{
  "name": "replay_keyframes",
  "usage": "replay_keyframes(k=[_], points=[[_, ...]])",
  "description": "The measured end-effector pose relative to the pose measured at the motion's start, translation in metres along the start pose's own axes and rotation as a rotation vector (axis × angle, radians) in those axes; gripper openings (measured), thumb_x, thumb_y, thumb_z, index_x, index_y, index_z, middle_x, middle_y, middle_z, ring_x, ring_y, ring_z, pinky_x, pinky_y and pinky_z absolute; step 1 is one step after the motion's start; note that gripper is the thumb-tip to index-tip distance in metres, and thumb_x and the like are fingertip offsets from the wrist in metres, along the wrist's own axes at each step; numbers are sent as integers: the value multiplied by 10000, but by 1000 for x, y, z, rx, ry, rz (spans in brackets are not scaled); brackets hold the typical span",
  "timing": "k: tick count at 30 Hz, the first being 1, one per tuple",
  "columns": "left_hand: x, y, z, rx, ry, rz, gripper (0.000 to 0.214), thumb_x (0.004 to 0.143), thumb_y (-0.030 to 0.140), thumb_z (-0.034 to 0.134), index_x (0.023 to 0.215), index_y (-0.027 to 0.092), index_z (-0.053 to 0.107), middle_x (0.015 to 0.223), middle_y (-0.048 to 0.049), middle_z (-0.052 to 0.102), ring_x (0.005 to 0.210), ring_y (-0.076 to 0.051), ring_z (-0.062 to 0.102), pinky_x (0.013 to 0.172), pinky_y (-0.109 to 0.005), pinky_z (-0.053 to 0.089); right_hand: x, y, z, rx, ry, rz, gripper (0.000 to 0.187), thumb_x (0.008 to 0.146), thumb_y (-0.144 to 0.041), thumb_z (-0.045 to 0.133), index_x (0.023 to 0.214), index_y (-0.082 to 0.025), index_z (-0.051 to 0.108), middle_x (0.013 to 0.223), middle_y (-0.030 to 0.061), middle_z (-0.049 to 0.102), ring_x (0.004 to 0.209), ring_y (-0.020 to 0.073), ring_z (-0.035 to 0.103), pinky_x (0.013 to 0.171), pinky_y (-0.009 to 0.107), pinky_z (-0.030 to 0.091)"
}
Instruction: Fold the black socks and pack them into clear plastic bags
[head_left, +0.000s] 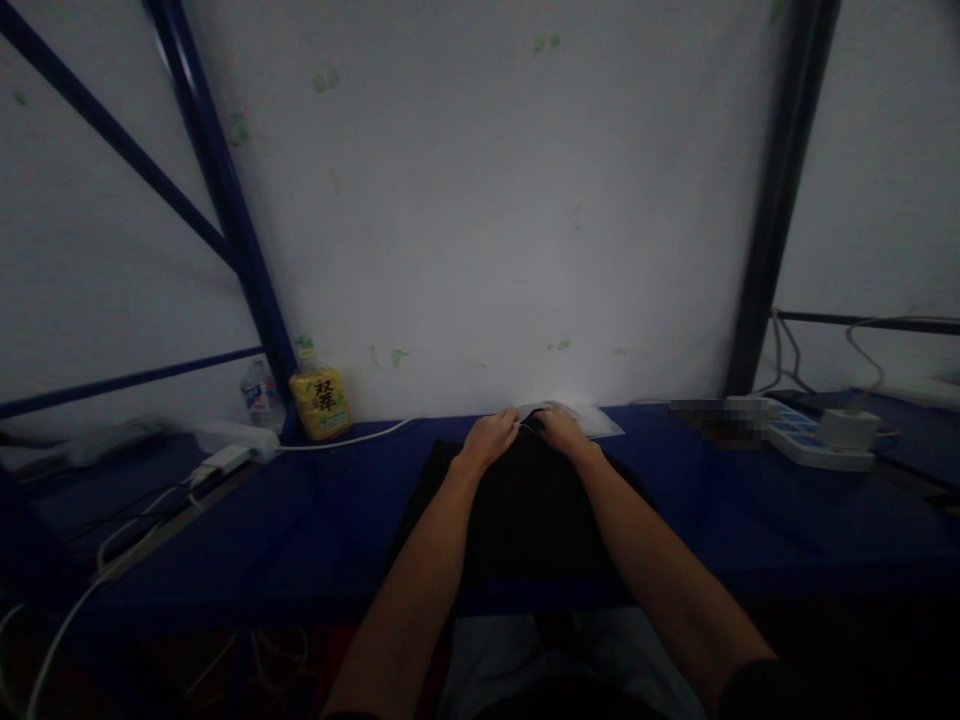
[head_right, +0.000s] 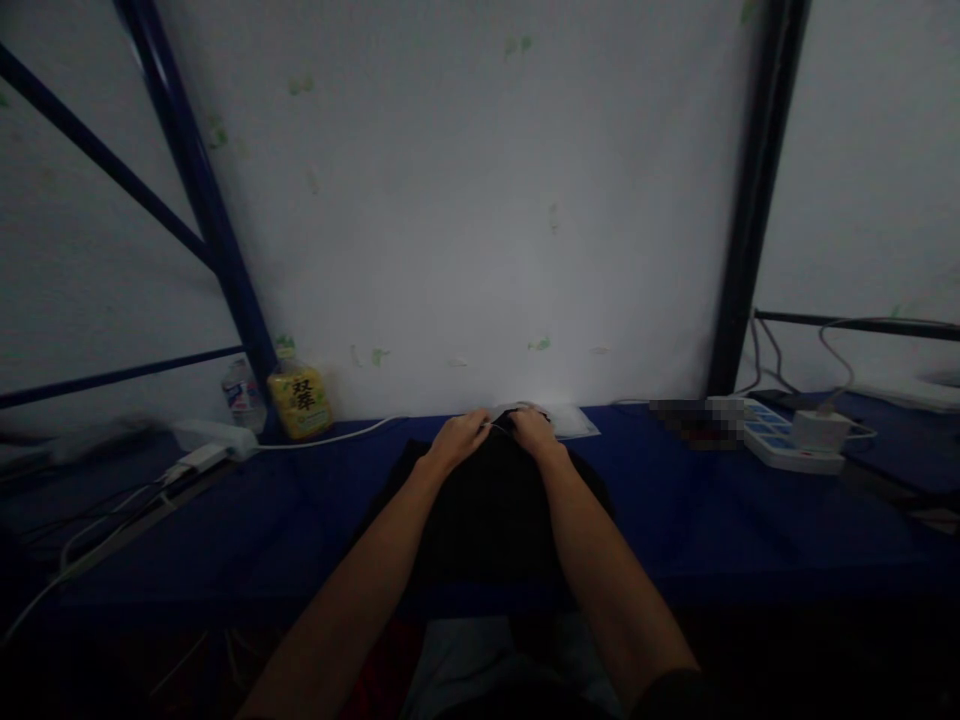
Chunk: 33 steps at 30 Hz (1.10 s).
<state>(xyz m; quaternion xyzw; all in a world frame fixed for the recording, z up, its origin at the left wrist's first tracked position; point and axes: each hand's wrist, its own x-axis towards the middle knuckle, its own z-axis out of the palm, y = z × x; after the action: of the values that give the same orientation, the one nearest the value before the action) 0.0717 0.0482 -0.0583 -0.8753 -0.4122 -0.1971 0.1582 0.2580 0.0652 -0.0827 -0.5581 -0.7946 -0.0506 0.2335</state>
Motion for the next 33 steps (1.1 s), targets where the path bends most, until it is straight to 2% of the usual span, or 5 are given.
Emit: replay_keyframes(k=[6,13,21,27,33], points=[[2,-4,-2,34,-71,-209,214,949,186,398,1138,193,497,985,-109,673,954,-224,643,811,-294,458,0,5,-11,159,124,-132,418,795,-74,480,1179,-164,619,1188,82,651,1122,191,572,990,296,399],[4,-15,3,-67,-95,-302,367,951,156,350,1304,154,452,1053,-177,660,1037,-273,620,892,-378,444,-1,-8,-42,502,634,-104,333,865,-216,433,1132,-183,630,1109,64,683,1035,192,619,925,318,451],[18,4,17,-276,-183,-251,407,834,247,556,1234,177,575,1206,-102,635,1150,-249,566,953,-323,445,-2,-21,-62,263,402,209,295,881,-377,461,953,-206,690,902,77,716,882,224,645,758,282,445],[23,1,-3,-410,-164,-383,417,891,355,434,1150,78,608,1194,-195,622,1154,-295,555,939,-396,447,-9,-19,-79,304,508,443,347,886,-364,423,1015,-169,680,965,128,702,916,251,629,796,310,442],[18,-7,-48,-1027,-501,-280,665,932,562,198,1053,83,643,905,-166,713,807,-241,678,646,-313,520,-18,-48,-94,540,697,-65,325,862,-278,436,1118,-182,613,1064,88,674,998,219,599,883,333,450]])
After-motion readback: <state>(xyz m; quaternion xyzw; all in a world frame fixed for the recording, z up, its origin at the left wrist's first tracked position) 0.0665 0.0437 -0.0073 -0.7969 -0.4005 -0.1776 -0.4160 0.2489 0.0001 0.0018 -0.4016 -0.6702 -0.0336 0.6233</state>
